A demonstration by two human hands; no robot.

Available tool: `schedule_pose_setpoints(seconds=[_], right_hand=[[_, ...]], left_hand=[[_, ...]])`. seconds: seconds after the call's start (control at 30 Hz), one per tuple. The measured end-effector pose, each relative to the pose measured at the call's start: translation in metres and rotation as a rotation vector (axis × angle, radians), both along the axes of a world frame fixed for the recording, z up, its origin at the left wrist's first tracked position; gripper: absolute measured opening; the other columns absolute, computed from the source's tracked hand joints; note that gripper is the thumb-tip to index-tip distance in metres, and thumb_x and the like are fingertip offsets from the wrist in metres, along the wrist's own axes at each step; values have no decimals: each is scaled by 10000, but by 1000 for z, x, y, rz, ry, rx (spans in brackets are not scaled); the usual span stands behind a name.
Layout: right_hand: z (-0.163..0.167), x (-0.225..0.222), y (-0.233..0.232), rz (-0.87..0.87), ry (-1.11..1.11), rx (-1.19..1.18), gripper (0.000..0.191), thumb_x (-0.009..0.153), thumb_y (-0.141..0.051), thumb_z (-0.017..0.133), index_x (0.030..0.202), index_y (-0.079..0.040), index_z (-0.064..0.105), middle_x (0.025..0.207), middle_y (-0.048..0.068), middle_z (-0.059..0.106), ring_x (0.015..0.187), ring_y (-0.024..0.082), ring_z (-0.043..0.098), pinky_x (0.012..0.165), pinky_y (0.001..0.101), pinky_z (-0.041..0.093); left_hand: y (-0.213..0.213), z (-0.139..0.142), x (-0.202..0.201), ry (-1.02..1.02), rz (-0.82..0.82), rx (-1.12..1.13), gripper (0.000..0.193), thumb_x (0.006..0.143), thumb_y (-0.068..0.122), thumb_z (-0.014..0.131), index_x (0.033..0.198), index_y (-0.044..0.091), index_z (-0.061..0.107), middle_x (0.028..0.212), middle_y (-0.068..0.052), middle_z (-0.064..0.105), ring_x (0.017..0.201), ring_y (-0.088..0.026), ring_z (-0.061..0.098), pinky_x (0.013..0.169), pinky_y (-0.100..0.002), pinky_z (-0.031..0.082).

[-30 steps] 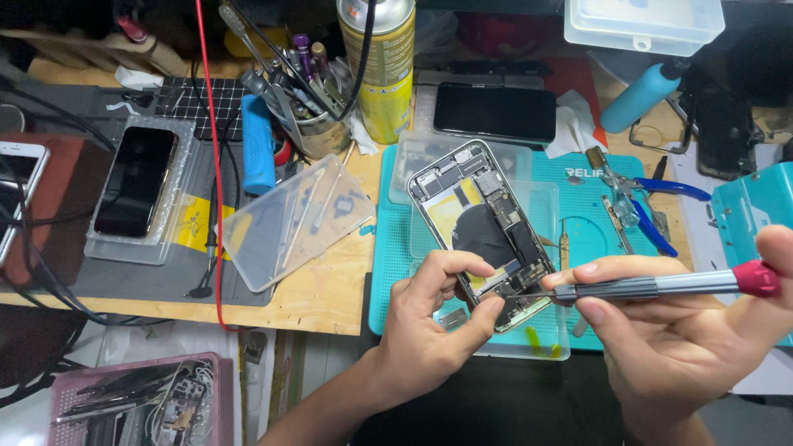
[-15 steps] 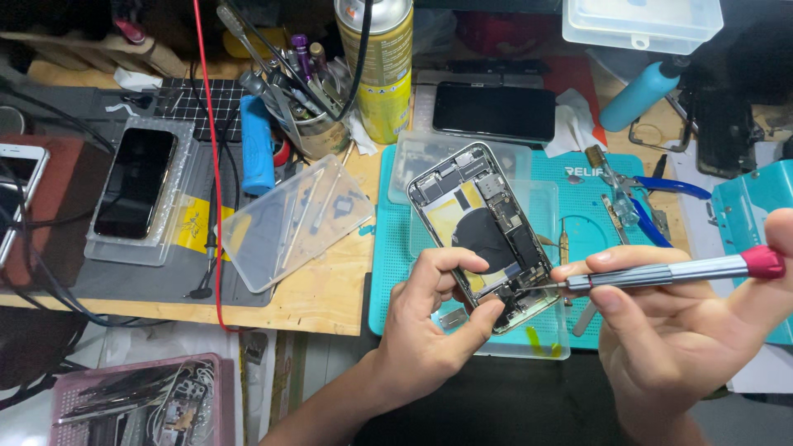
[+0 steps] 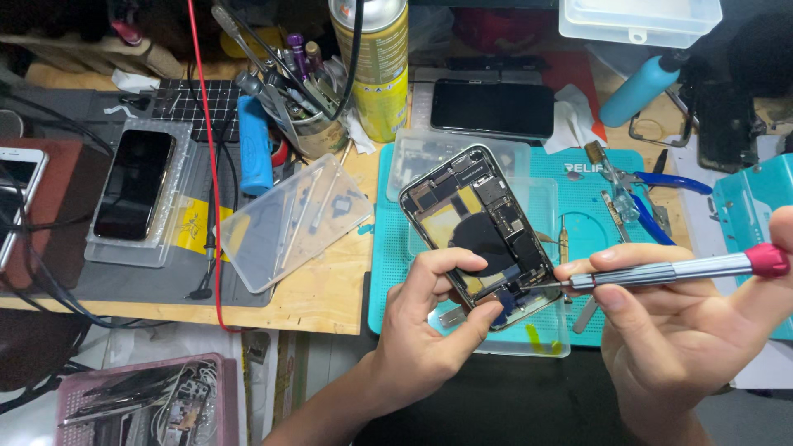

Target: The person repairs a disassembled smartphone at a workbench. They use a screwdriver to remove and tighten screws inside the phone frame, pry at internal components with a small tool, handle small metal brackets and parts, and reposition the phone repeatedly while working on its internals.

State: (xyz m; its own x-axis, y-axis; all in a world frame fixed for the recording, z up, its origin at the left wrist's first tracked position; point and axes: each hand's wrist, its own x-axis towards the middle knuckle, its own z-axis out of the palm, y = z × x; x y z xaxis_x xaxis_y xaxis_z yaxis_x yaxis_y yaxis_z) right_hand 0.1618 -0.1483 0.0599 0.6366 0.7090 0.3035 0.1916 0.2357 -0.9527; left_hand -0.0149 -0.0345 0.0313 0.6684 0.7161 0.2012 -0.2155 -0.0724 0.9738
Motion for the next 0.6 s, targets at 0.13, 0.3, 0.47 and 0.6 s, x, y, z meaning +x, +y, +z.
schedule_pose_setpoints(seconds=[0.13, 0.3, 0.47, 0.6], right_hand=[[1, 0, 3, 52, 113, 115, 909, 1015, 182, 573, 1623, -115, -34, 1109, 290, 646, 924, 355, 755, 977, 480, 604], [3, 2, -1, 6, -49, -46, 939, 975, 193, 529, 1637, -148, -43, 1120, 309, 616, 909, 376, 748, 918, 500, 595], [-2, 2, 2, 38, 77, 83, 953, 984, 194, 566, 1622, -155, -50, 1112, 284, 616, 916, 350, 750, 953, 520, 601], [-3, 2, 5, 30, 100, 108, 995, 959, 211, 590, 1622, -175, -45, 1146, 250, 588, 922, 326, 736, 940, 537, 608]], left_hand=[[-1, -1, 0, -4, 0, 6, 422, 961, -24, 740, 1303, 29, 498, 1014, -91, 738, 948, -118, 732, 842, -268, 592], [0, 2, -1, 18, 6, 27, 427, 953, -22, 751, 1299, 38, 507, 1011, -84, 740, 937, -115, 740, 828, -265, 600], [-1, 3, -1, 34, 41, 77, 411, 942, -22, 761, 1279, 36, 534, 1024, -85, 734, 927, -112, 738, 798, -263, 601], [-2, -2, 1, 5, 58, 47, 387, 965, -30, 744, 1291, 26, 542, 1074, -100, 727, 937, -110, 727, 807, -261, 605]])
